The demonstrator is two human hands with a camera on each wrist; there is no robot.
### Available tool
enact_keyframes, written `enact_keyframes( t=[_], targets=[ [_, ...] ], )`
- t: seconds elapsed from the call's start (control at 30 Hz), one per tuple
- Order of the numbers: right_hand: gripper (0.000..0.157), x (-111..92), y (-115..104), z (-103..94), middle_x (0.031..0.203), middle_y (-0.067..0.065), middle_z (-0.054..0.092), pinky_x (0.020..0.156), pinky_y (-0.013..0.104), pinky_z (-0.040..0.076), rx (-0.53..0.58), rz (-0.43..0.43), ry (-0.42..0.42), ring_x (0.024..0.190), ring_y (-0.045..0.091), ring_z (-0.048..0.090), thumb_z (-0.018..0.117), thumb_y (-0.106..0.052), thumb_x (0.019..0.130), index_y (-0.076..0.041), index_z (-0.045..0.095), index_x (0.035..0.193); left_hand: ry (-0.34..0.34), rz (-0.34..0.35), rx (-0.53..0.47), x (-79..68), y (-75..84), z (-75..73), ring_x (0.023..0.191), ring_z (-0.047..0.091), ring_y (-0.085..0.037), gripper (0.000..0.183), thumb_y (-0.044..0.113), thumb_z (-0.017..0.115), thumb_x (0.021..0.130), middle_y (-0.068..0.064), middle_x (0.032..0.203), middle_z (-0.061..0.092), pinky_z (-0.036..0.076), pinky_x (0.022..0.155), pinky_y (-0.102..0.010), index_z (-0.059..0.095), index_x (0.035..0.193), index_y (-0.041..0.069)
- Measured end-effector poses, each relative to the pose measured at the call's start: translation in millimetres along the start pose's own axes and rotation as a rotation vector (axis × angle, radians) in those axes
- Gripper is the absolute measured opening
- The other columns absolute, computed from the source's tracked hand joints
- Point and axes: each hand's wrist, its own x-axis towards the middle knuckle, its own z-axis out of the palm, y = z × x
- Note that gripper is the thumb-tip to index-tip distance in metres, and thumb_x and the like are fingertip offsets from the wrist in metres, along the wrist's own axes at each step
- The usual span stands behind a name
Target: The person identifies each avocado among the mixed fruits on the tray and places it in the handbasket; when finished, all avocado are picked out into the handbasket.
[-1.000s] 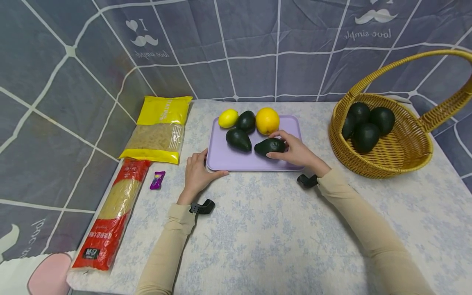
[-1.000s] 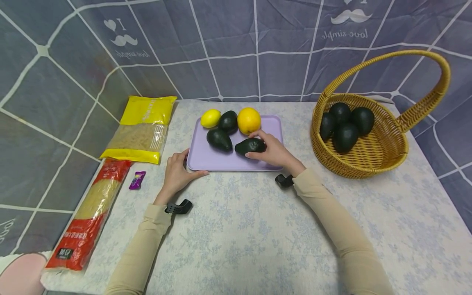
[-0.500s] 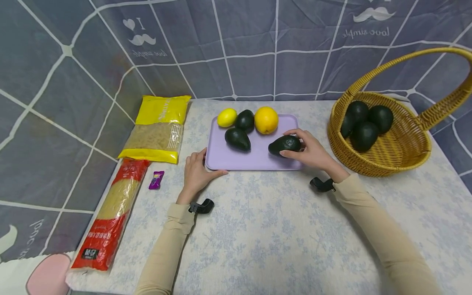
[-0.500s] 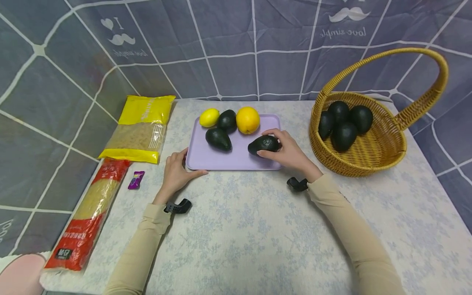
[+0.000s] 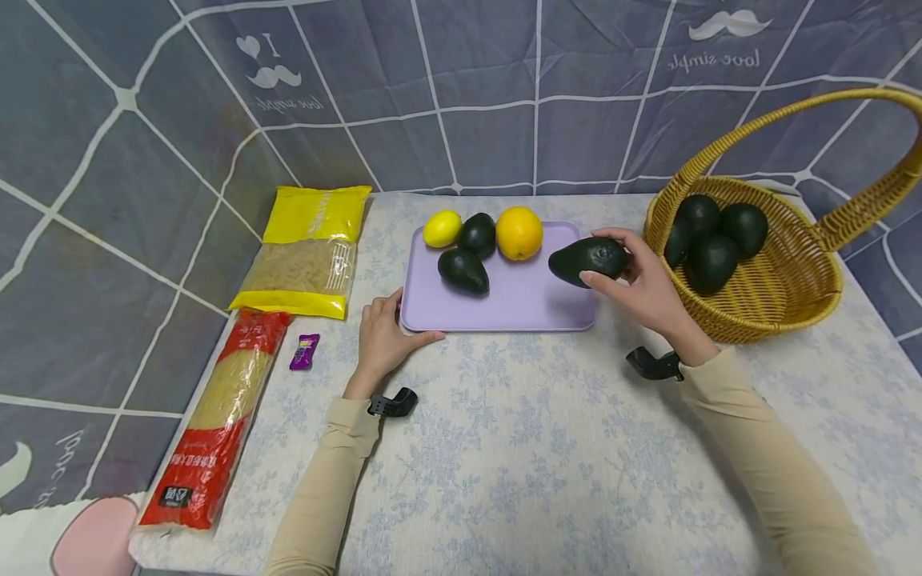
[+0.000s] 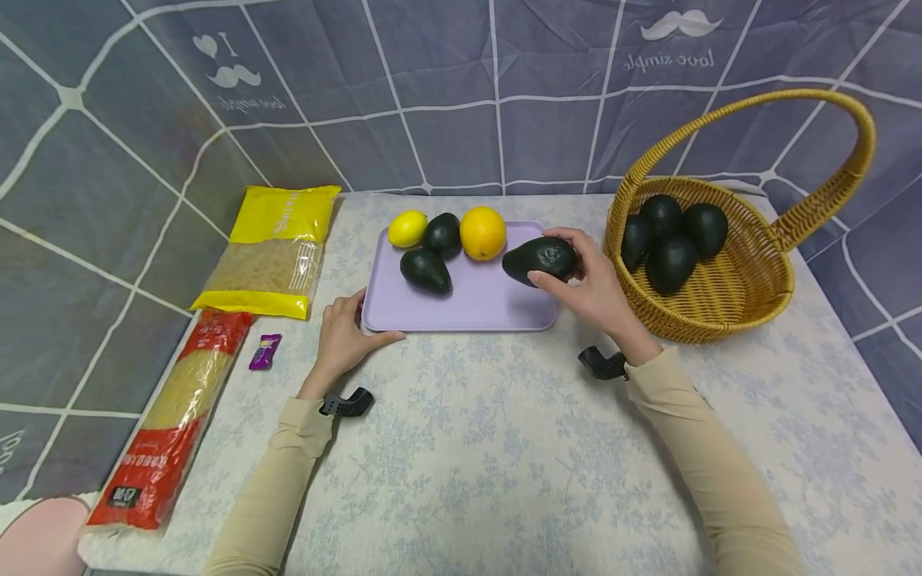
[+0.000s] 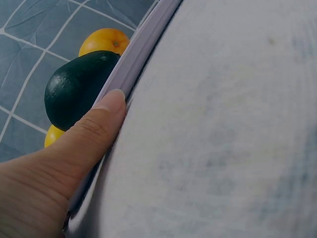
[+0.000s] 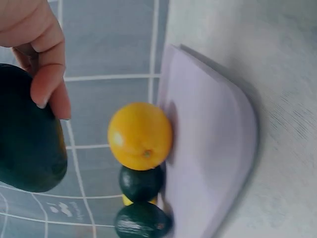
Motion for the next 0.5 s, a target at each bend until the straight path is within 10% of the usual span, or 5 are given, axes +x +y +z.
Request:
enact_keyframes(
  t=[0.5],
  targets=[
    [0.056, -10, -9, -31.1, 0.126, 0.013, 0.047, 0.084, 0.021, 0.044, 0.131, -0.278, 0.262, 0.103, 0.023, 0.052, 0.069, -0.001, 0.082, 0.003, 0.046, 0.133, 0.03, 0.03, -0.009, -0.8, -0.4, 0.6, 0.089, 0.038, -0.032, 0.106, 0.053, 0.085, 0.06, -0.02, 0.107, 0.05, 0.031, 0.075, -0.041, 0.042, 0.14, -0.002]
  ],
)
